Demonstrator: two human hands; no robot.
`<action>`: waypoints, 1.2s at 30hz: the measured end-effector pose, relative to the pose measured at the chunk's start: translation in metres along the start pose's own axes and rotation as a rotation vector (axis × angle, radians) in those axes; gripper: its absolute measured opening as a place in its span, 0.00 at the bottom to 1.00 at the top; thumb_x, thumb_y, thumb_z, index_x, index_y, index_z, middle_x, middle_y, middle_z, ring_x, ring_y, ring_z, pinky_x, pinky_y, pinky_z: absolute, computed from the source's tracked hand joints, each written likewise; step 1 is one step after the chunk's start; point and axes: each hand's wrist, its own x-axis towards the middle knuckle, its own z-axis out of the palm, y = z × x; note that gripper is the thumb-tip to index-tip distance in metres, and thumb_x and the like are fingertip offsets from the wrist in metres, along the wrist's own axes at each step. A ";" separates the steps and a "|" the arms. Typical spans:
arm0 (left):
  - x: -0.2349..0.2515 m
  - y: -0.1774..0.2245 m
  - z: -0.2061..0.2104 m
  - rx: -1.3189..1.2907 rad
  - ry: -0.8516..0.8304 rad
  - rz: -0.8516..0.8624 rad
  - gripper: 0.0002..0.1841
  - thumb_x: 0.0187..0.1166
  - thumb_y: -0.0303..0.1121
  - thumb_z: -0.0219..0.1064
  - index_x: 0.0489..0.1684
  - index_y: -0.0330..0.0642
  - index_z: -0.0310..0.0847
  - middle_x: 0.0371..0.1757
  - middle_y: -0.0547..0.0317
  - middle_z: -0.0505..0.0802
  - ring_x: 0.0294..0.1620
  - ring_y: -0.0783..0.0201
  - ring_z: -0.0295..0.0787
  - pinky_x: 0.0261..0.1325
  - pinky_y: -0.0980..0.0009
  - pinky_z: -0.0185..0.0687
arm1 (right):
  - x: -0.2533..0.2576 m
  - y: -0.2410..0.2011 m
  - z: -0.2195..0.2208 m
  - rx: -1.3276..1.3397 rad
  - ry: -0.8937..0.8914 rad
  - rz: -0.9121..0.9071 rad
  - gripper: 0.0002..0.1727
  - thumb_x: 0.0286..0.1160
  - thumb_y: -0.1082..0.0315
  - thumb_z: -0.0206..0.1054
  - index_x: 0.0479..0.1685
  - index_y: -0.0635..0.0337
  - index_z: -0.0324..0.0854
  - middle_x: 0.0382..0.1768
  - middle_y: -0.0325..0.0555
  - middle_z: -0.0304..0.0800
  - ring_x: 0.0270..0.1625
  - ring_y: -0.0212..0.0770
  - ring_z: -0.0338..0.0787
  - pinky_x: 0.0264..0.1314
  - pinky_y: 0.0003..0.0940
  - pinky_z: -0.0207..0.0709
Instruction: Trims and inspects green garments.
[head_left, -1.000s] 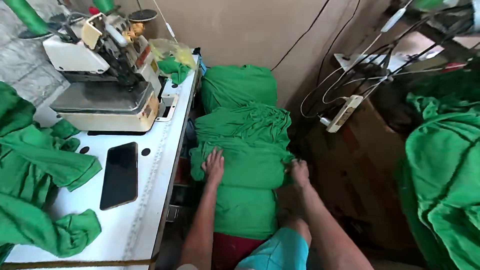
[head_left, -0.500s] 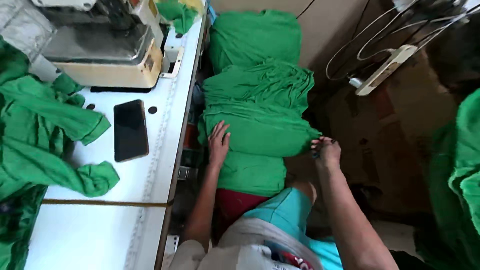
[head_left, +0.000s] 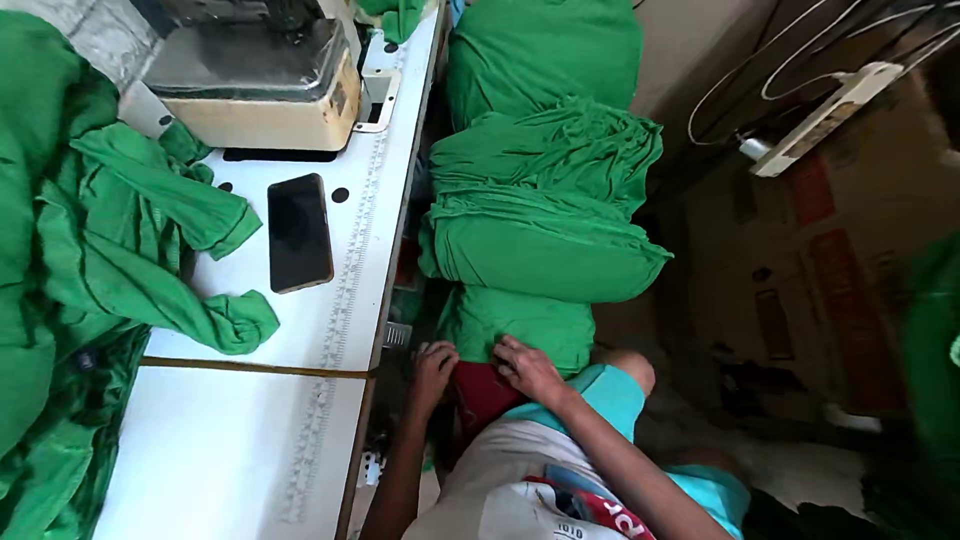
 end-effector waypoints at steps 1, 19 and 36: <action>0.001 0.004 -0.002 -0.019 0.021 -0.012 0.12 0.85 0.31 0.62 0.50 0.34 0.92 0.61 0.48 0.93 0.66 0.50 0.86 0.74 0.49 0.73 | 0.001 0.003 -0.001 0.056 0.034 0.013 0.15 0.82 0.66 0.62 0.59 0.62 0.87 0.65 0.60 0.86 0.60 0.58 0.91 0.61 0.58 0.83; 0.041 0.009 0.001 0.058 0.311 -0.127 0.22 0.67 0.12 0.66 0.62 0.34 0.86 0.66 0.38 0.89 0.69 0.40 0.85 0.75 0.41 0.74 | -0.034 0.063 -0.065 0.009 0.530 0.246 0.16 0.90 0.68 0.53 0.66 0.69 0.76 0.57 0.64 0.88 0.56 0.62 0.91 0.60 0.62 0.82; 0.015 0.038 0.006 -0.252 0.210 0.054 0.13 0.86 0.31 0.62 0.56 0.32 0.89 0.56 0.43 0.92 0.53 0.59 0.91 0.61 0.64 0.86 | 0.014 0.014 -0.043 0.577 0.311 0.214 0.25 0.95 0.57 0.42 0.72 0.72 0.67 0.44 0.53 0.86 0.38 0.39 0.85 0.44 0.38 0.80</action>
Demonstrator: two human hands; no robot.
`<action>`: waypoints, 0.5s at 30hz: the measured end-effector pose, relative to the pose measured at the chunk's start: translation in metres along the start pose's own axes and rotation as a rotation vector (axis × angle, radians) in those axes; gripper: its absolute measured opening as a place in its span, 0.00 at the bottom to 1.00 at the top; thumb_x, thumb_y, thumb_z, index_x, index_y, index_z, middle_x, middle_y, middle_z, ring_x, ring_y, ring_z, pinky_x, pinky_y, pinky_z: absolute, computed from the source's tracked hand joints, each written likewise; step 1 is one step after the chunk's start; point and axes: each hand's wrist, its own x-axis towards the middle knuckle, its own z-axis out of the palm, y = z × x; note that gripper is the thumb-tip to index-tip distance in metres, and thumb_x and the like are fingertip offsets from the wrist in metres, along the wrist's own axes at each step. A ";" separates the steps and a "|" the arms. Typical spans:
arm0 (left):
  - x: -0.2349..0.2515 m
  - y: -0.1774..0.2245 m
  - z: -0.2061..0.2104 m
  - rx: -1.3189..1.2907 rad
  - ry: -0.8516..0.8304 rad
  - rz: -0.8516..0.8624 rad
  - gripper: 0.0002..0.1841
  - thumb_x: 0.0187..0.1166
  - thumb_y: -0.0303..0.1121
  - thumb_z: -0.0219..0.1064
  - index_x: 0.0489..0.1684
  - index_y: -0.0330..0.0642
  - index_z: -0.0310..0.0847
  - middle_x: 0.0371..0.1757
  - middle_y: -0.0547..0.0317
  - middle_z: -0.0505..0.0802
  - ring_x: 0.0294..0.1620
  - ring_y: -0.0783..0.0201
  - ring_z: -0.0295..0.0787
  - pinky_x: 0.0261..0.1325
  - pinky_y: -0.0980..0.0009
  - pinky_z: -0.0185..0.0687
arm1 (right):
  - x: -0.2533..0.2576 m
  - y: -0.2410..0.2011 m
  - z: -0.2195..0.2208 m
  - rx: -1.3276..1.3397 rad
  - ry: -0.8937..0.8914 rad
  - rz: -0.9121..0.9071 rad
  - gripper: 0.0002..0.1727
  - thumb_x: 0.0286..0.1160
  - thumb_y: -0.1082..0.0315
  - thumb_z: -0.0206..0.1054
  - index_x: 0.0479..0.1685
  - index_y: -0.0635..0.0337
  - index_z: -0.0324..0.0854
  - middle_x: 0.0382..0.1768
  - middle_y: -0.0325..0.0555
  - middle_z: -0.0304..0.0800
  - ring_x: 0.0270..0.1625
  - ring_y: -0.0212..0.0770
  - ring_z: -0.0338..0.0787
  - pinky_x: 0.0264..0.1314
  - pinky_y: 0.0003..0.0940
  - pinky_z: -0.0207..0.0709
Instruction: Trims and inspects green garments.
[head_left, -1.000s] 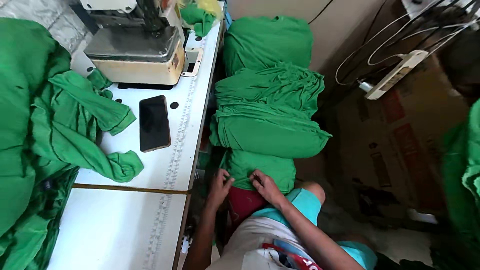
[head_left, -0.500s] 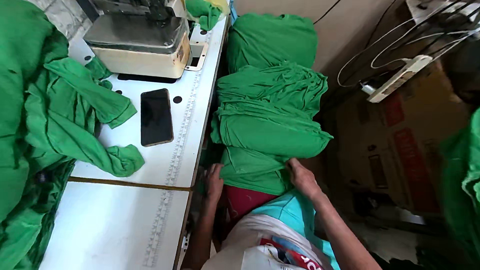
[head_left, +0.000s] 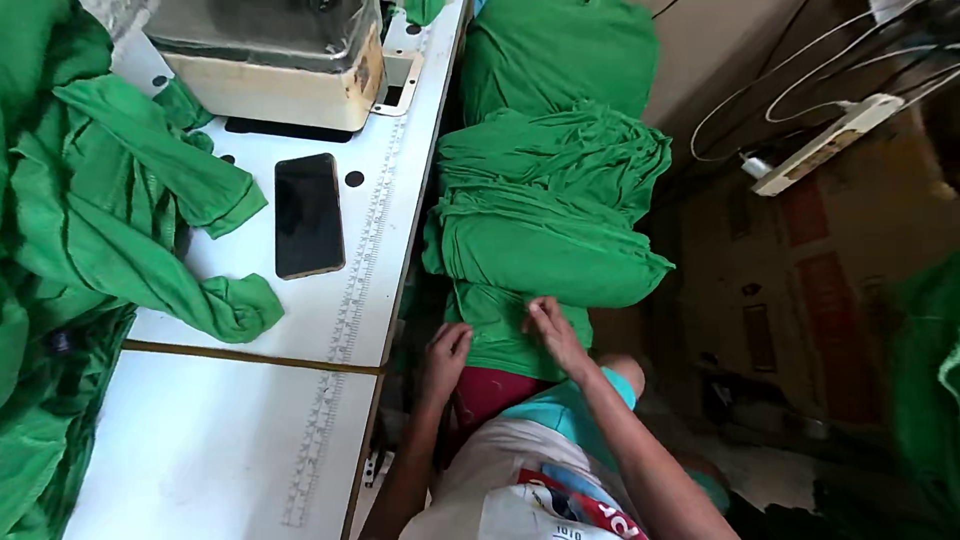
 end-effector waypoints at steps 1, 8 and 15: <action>0.007 0.002 0.004 0.018 -0.089 0.025 0.14 0.85 0.30 0.62 0.59 0.33 0.89 0.59 0.42 0.91 0.55 0.57 0.91 0.63 0.64 0.85 | 0.005 0.002 0.010 0.068 -0.050 0.005 0.24 0.95 0.57 0.40 0.70 0.71 0.66 0.39 0.47 0.84 0.32 0.34 0.81 0.38 0.32 0.76; 0.033 -0.003 0.008 0.215 -0.412 -0.072 0.14 0.89 0.26 0.55 0.57 0.25 0.84 0.61 0.34 0.89 0.62 0.46 0.89 0.73 0.55 0.79 | 0.017 0.030 0.024 0.260 -0.173 0.118 0.15 0.92 0.62 0.50 0.61 0.66 0.68 0.32 0.38 0.79 0.27 0.28 0.75 0.33 0.25 0.71; 0.030 -0.009 0.010 0.211 -0.449 -0.089 0.17 0.91 0.33 0.54 0.64 0.28 0.80 0.68 0.36 0.85 0.65 0.46 0.86 0.72 0.53 0.79 | 0.013 0.031 0.019 0.260 -0.254 0.082 0.11 0.87 0.66 0.60 0.54 0.66 0.74 0.33 0.39 0.84 0.29 0.29 0.82 0.35 0.25 0.77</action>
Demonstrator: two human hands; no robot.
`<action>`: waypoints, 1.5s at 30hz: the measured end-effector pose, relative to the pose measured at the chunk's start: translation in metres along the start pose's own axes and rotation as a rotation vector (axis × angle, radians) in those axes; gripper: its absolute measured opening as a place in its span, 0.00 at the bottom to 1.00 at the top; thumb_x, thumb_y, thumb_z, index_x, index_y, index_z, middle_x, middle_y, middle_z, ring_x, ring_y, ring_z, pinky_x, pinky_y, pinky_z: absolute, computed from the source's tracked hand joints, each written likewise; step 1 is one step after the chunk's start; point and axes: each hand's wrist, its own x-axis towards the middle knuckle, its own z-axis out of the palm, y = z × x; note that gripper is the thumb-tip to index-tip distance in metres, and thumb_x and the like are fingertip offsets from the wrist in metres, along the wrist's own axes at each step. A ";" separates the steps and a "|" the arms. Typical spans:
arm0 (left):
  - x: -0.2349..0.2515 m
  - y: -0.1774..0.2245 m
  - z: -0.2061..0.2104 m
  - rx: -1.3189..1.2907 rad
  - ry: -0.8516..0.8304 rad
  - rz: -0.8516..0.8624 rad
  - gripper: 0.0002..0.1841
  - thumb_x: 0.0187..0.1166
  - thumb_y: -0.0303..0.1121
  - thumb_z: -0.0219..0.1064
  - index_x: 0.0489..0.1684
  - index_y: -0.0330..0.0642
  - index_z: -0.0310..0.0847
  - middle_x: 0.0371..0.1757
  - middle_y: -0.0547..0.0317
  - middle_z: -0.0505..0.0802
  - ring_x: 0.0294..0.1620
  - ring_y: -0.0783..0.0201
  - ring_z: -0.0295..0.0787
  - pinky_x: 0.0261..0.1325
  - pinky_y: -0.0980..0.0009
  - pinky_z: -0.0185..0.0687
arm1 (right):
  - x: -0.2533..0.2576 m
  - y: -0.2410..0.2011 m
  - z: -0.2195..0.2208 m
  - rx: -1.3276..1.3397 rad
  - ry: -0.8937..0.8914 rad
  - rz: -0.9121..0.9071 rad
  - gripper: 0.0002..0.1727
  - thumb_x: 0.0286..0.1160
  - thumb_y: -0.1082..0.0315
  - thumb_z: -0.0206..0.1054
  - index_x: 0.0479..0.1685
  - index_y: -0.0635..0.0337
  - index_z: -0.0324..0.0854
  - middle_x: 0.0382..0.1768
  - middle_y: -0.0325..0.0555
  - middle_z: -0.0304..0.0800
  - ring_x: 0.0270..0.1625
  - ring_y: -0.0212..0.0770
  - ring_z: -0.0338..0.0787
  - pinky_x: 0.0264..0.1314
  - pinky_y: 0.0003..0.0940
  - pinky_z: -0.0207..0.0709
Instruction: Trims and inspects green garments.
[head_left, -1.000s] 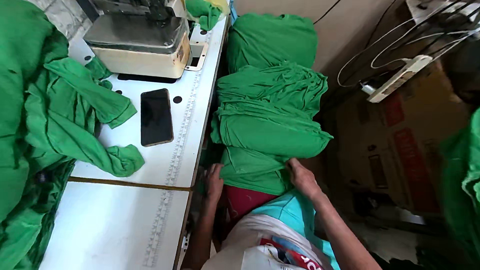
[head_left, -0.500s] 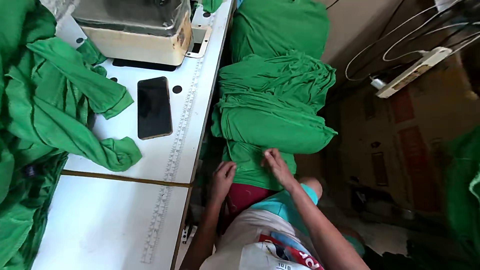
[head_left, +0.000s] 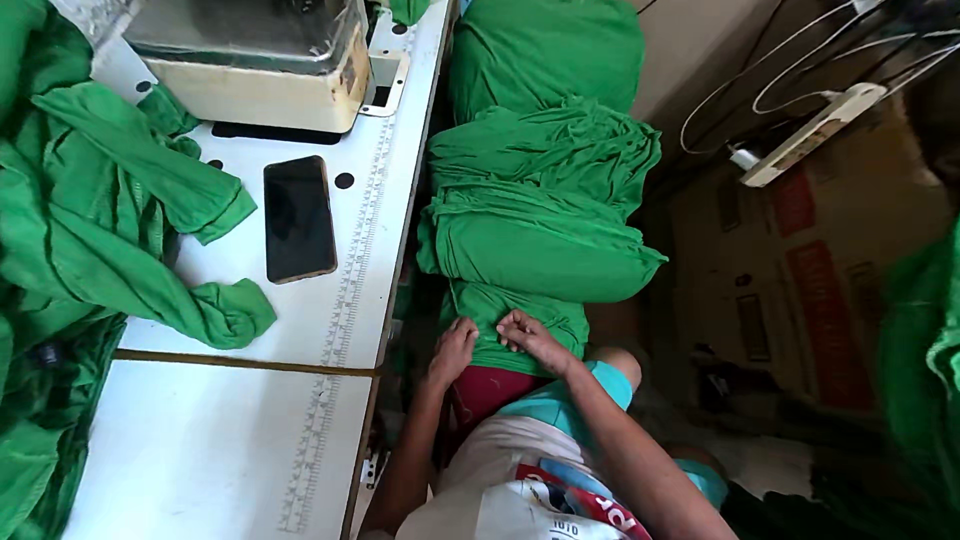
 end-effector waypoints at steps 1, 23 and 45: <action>0.000 -0.002 0.001 -0.006 -0.005 0.028 0.17 0.89 0.34 0.57 0.64 0.29 0.82 0.67 0.36 0.85 0.63 0.47 0.87 0.71 0.55 0.79 | 0.000 0.001 0.000 0.006 0.006 -0.001 0.11 0.86 0.66 0.60 0.54 0.66 0.75 0.32 0.39 0.84 0.29 0.29 0.82 0.35 0.25 0.77; -0.004 0.001 0.007 0.013 0.163 0.064 0.15 0.91 0.31 0.55 0.58 0.29 0.85 0.63 0.36 0.88 0.61 0.47 0.89 0.69 0.55 0.82 | 0.004 -0.019 0.011 -0.472 -0.132 0.072 0.15 0.86 0.62 0.63 0.56 0.67 0.80 0.42 0.52 0.89 0.42 0.44 0.89 0.54 0.45 0.82; -0.001 -0.028 0.012 -0.572 0.361 0.007 0.09 0.82 0.30 0.68 0.49 0.32 0.89 0.53 0.49 0.90 0.47 0.68 0.87 0.46 0.74 0.85 | 0.013 -0.033 0.030 -0.604 -0.203 0.047 0.20 0.86 0.55 0.63 0.62 0.63 0.80 0.50 0.56 0.90 0.53 0.52 0.90 0.64 0.56 0.80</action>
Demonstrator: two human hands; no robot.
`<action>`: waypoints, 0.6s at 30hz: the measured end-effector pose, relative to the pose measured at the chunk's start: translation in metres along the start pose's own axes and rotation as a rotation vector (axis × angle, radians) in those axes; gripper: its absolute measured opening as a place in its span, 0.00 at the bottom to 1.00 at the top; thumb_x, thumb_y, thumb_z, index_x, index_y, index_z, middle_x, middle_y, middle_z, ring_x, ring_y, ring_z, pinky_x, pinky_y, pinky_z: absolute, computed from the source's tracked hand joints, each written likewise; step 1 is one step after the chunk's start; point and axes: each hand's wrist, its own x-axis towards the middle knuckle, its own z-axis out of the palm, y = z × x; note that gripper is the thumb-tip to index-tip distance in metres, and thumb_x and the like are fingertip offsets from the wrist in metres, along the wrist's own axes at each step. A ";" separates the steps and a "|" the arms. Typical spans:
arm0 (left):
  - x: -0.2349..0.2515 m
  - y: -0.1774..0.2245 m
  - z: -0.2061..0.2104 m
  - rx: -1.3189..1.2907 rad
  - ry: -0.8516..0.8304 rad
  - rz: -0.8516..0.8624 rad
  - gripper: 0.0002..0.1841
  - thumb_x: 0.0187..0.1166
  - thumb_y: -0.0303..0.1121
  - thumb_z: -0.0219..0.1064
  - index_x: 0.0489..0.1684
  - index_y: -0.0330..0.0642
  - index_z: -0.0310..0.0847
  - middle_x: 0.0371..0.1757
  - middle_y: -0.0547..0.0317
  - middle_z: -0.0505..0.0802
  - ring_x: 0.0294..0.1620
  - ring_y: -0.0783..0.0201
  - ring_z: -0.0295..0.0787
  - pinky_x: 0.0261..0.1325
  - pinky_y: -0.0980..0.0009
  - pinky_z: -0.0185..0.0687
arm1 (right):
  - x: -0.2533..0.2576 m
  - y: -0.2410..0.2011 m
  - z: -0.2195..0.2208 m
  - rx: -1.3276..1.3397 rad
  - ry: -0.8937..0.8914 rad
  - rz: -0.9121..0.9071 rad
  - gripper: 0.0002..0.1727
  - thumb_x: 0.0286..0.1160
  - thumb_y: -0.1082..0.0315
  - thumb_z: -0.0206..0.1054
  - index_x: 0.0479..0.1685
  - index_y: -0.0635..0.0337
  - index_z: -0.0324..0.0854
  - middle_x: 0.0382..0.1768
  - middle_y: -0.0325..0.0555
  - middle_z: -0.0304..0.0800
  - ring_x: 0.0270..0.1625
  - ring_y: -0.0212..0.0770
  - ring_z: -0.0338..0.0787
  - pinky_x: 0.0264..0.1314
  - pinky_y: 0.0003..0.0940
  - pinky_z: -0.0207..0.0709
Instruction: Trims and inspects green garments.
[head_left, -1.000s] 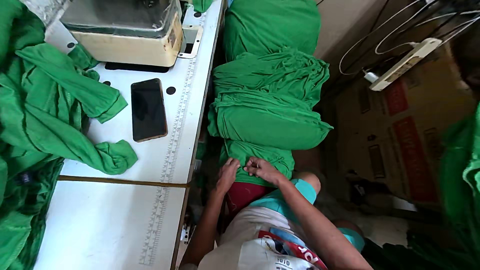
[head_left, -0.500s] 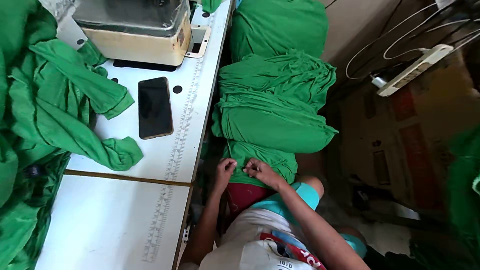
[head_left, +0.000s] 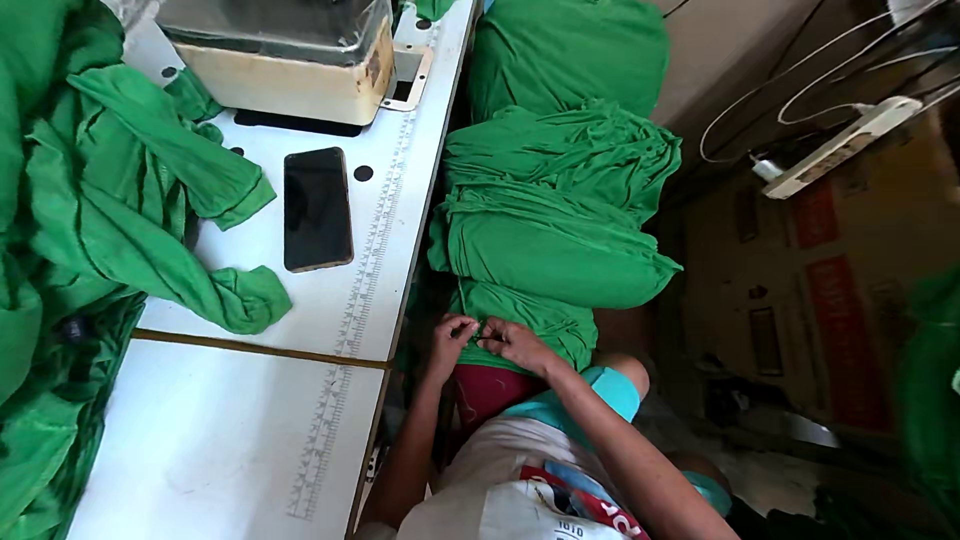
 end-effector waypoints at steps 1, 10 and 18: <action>0.000 0.000 0.000 -0.004 -0.002 -0.008 0.09 0.82 0.30 0.68 0.49 0.32 0.89 0.53 0.49 0.90 0.47 0.68 0.87 0.46 0.74 0.85 | 0.000 0.000 0.000 -0.006 -0.007 -0.002 0.19 0.86 0.56 0.62 0.61 0.63 0.80 0.49 0.56 0.90 0.52 0.52 0.90 0.63 0.56 0.80; -0.004 -0.006 -0.010 0.340 0.318 -0.110 0.17 0.86 0.30 0.60 0.66 0.27 0.77 0.62 0.35 0.87 0.58 0.48 0.89 0.65 0.55 0.84 | -0.007 0.025 0.009 0.670 0.217 -0.096 0.08 0.84 0.67 0.61 0.50 0.64 0.76 0.28 0.36 0.83 0.26 0.27 0.80 0.31 0.23 0.75; -0.016 0.018 -0.001 0.416 -0.201 0.013 0.13 0.86 0.29 0.61 0.53 0.28 0.87 0.61 0.37 0.89 0.61 0.50 0.88 0.70 0.59 0.80 | -0.006 0.029 0.012 0.711 0.241 -0.120 0.08 0.84 0.68 0.60 0.50 0.64 0.76 0.28 0.35 0.84 0.24 0.27 0.79 0.30 0.22 0.74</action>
